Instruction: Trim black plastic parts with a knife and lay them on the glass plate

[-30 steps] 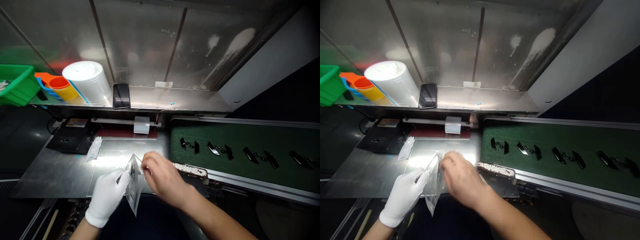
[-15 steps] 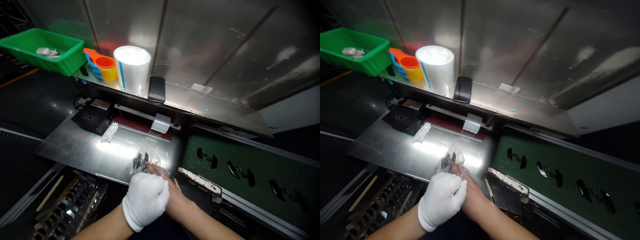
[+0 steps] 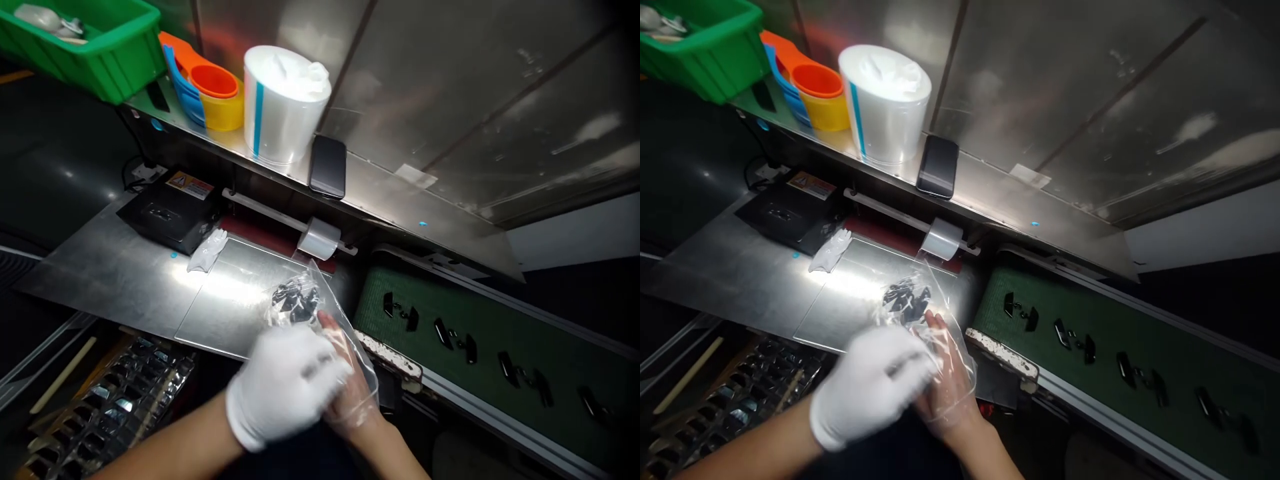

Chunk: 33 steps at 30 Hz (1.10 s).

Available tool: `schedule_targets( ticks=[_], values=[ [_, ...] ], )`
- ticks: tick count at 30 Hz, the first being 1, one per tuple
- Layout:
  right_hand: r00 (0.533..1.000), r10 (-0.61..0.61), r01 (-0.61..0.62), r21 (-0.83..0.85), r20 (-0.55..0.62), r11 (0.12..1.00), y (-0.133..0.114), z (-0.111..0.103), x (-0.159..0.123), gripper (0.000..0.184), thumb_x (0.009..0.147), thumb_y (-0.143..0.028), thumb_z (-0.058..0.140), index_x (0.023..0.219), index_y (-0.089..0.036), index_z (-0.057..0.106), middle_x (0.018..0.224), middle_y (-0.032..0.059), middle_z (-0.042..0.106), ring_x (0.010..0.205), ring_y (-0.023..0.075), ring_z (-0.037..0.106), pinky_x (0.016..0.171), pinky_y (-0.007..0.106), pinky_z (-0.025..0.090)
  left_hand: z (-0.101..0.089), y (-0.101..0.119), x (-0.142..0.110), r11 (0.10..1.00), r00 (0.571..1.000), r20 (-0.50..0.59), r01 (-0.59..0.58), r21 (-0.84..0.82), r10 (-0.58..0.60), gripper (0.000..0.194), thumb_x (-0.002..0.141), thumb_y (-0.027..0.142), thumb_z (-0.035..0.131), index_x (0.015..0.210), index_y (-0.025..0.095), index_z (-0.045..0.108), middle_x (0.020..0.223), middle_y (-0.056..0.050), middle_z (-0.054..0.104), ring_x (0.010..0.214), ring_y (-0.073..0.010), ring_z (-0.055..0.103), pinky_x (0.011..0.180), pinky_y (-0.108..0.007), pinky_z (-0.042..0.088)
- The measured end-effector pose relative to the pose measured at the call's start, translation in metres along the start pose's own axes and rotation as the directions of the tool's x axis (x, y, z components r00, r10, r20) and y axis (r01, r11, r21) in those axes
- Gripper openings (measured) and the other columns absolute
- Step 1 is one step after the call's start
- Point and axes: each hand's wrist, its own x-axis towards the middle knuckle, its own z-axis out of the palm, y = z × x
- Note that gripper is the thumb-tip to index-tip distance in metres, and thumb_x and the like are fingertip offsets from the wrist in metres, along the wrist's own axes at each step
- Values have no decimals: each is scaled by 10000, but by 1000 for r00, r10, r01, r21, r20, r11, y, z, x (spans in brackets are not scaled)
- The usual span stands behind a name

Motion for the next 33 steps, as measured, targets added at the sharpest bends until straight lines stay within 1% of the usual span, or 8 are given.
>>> schedule_targets(
  ticks=[1,3,6,11,16,25,30,33],
  values=[
    [999,-26,27,28,-41,999,-6,-7,-2,903,986,-274,651,1662,-371,61,1764,138,44,1602,452,77,1221,710,316,-19,-12,5,988,983,-140,100,-116,-116,258,1002,394,594,1143,225,728,1110,-108,747,1103,-329,679,1037,-501,498],
    [987,-116,124,67,-108,990,-15,-17,-5,787,973,-279,683,1618,-367,240,1766,128,54,1600,443,113,1200,706,346,-51,-39,15,943,951,-175,203,-264,-254,509,1042,456,510,1497,227,498,1468,-132,603,1401,-380,505,1173,-577,381],
    [961,-237,251,97,-140,963,-22,-24,-6,697,968,-223,678,1579,-289,350,1737,171,201,1591,406,198,1195,643,403,-69,-72,21,807,942,127,332,-488,-311,623,1054,588,344,1420,159,609,1368,-205,683,1279,-416,631,1065,-657,483],
    [933,-351,356,77,-73,931,-23,-25,-8,726,960,-30,515,1636,-122,268,1627,244,418,1573,359,265,1199,536,450,-46,-84,6,616,902,379,420,-666,-206,552,964,418,604,1455,166,589,1425,-176,659,1316,-381,618,1158,-601,439],
    [957,-288,289,50,-31,956,-19,-25,-5,666,995,-129,536,1626,-147,321,1686,237,288,1556,383,298,1165,546,484,-39,-72,-5,553,924,321,382,-740,-209,456,991,291,566,1427,162,602,1440,-161,640,1382,-376,553,1183,-562,420],
    [943,-218,223,-9,-250,975,-20,-21,13,476,982,-26,490,1447,-107,549,1447,204,631,1190,316,665,919,494,656,-34,-68,-15,518,931,219,346,-782,-292,410,1012,265,537,1401,164,621,1417,-143,659,1356,-371,568,1195,-541,404],
    [994,-12,6,-56,-107,998,-23,-24,15,527,1023,-144,459,1551,-140,467,1614,204,457,1191,337,704,879,450,660,-27,-68,-15,499,925,179,335,-799,-334,370,1016,264,553,1365,185,648,1400,-128,670,1342,-336,585,1192,-515,416],
    [996,90,-90,-20,4,996,-23,-20,17,570,1060,-274,472,1608,-153,370,1511,194,586,1167,348,725,893,464,665,-27,-70,-17,474,914,198,358,-804,-354,387,1020,249,552,1396,200,628,1432,-123,652,1338,-337,587,1149,-525,462]
  ],
)
